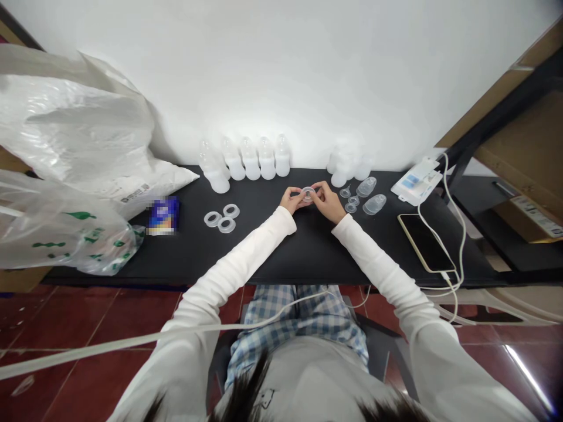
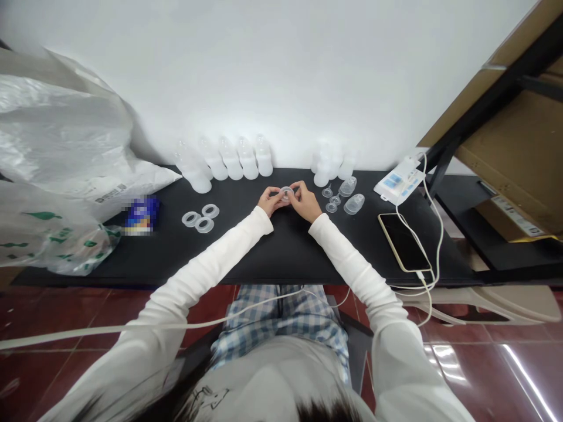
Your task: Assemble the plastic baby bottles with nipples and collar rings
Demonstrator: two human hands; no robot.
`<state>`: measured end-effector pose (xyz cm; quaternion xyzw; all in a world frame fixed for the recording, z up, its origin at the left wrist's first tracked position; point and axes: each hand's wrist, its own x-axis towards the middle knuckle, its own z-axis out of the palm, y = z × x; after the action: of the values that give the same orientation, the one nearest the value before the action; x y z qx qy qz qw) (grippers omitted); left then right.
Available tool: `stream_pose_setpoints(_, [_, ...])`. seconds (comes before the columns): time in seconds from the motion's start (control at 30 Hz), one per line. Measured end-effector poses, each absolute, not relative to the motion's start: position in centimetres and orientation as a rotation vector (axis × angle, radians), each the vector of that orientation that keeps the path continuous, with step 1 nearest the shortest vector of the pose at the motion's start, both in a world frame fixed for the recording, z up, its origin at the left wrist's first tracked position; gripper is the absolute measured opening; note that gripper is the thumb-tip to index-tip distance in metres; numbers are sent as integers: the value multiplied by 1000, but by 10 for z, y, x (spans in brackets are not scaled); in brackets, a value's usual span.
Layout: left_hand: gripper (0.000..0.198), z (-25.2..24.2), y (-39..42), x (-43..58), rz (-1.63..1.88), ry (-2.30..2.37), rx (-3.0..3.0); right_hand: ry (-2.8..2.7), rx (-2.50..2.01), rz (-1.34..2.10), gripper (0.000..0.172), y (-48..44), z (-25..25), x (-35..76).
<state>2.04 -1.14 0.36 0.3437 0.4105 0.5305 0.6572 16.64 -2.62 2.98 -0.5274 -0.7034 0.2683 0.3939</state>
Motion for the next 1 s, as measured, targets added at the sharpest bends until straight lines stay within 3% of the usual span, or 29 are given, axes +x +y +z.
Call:
stream_pose_setpoints(0.63, [53, -1, -18, 18, 1281, 933, 975, -1707, -1202, 821, 22, -22, 15, 164])
stream_pose_setpoints(1.0, [45, -4, -13, 17, 1272, 934, 1030, -1603, -1115, 956, 36, -16, 9, 169])
